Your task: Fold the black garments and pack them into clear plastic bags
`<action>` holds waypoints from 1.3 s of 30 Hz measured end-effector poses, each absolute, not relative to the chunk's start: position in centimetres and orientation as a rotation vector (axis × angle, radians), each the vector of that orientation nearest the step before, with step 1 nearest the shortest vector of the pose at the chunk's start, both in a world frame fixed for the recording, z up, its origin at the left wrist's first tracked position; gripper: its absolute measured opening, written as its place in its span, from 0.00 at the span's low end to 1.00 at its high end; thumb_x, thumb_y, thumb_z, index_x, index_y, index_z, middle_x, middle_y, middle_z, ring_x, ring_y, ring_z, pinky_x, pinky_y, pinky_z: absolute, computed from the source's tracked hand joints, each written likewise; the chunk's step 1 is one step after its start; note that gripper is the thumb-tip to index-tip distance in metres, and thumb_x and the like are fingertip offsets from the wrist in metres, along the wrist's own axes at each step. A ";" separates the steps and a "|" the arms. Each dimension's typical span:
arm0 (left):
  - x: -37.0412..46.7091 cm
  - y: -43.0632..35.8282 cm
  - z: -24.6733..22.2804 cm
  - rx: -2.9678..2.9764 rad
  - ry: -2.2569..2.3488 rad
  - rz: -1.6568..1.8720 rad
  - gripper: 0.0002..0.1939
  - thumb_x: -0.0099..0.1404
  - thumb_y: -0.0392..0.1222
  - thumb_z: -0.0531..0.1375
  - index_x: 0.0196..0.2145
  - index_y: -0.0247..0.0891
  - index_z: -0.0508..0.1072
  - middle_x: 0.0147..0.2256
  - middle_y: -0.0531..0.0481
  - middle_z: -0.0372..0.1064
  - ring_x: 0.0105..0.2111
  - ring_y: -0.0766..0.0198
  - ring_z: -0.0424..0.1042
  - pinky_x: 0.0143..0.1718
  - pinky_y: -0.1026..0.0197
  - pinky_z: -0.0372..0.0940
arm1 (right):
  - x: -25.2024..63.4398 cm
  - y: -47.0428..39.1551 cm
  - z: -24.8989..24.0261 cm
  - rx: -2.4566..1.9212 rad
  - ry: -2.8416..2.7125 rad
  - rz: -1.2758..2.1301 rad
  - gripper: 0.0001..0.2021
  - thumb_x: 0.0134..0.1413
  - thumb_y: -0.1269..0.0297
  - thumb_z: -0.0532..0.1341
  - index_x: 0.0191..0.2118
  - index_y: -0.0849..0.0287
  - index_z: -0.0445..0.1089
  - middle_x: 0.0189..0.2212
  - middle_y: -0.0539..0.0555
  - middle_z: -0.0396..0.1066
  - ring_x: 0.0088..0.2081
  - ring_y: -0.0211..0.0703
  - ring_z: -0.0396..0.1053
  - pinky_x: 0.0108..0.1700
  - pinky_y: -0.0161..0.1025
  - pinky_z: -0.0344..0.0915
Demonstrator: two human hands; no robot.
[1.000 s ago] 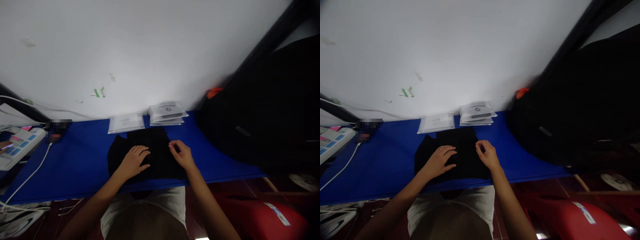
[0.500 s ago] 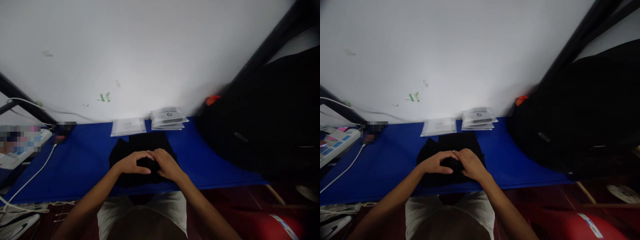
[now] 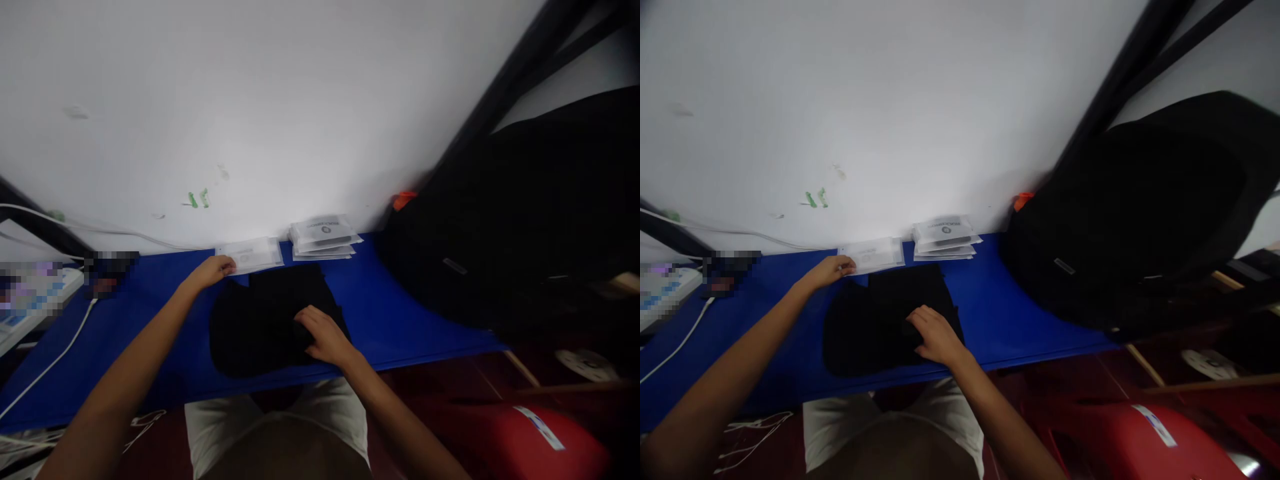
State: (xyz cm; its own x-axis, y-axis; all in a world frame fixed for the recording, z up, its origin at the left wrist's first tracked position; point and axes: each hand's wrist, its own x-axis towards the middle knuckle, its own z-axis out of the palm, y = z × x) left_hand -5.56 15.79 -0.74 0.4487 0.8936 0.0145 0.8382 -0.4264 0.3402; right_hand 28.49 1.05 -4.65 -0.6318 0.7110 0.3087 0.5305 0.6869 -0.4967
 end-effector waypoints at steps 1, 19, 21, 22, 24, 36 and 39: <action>-5.5 15.7 -0.7 2.428 1.492 0.268 0.08 0.63 0.40 0.55 0.36 0.37 0.73 0.36 0.45 0.75 0.36 0.58 0.73 0.39 0.60 0.63 | 28.5 1.1 -4.6 -0.940 -2.404 0.512 0.21 0.38 0.72 0.61 0.44 0.61 0.66 0.39 0.59 0.70 0.42 0.52 0.66 0.47 0.50 0.66; 0.3 2.8 1.1 2.770 1.070 0.536 0.34 0.56 0.22 0.50 0.60 0.38 0.61 0.45 0.41 0.63 0.47 0.55 0.64 0.51 0.50 0.66 | 27.0 -0.4 -0.9 -0.638 -2.515 0.429 0.19 0.40 0.75 0.57 0.43 0.59 0.65 0.41 0.59 0.69 0.41 0.50 0.65 0.43 0.47 0.67; 1.2 1.4 0.4 2.729 1.021 0.490 0.34 0.55 0.23 0.52 0.60 0.38 0.61 0.45 0.41 0.63 0.46 0.54 0.64 0.51 0.49 0.67 | 26.7 -1.0 -0.6 -0.491 -2.492 0.359 0.14 0.48 0.72 0.56 0.44 0.58 0.64 0.44 0.60 0.70 0.46 0.50 0.67 0.48 0.48 0.67; 1.5 0.8 0.1 2.707 1.004 0.479 0.33 0.55 0.24 0.54 0.59 0.38 0.62 0.45 0.41 0.63 0.46 0.53 0.65 0.50 0.49 0.68 | 26.6 -1.2 -0.6 -0.443 -2.483 0.325 0.12 0.52 0.72 0.55 0.44 0.57 0.64 0.46 0.60 0.71 0.49 0.50 0.67 0.50 0.49 0.67; 1.9 0.0 -0.4 2.661 0.979 0.480 0.31 0.56 0.26 0.56 0.57 0.38 0.64 0.47 0.40 0.64 0.48 0.52 0.66 0.51 0.48 0.68 | 26.6 -1.4 -0.9 -0.397 -2.466 0.278 0.09 0.57 0.71 0.53 0.43 0.56 0.65 0.49 0.60 0.72 0.54 0.50 0.66 0.54 0.50 0.66; 3.5 -1.4 -3.0 2.583 1.026 0.496 0.49 0.51 0.22 0.50 0.70 0.42 0.42 0.68 0.40 0.46 0.68 0.52 0.46 0.64 0.35 0.50 | 25.1 -0.6 -3.5 -1.134 -2.605 0.297 0.32 0.44 0.81 0.56 0.60 0.71 0.60 0.54 0.71 0.66 0.58 0.57 0.64 0.59 0.53 0.64; 4.5 -2.1 -2.9 2.622 1.033 0.470 0.51 0.52 0.22 0.50 0.70 0.39 0.36 0.69 0.37 0.43 0.69 0.49 0.43 0.64 0.31 0.47 | 24.1 -0.6 -3.4 -1.182 -2.638 0.338 0.36 0.40 0.76 0.62 0.61 0.77 0.59 0.57 0.77 0.63 0.60 0.65 0.61 0.62 0.57 0.59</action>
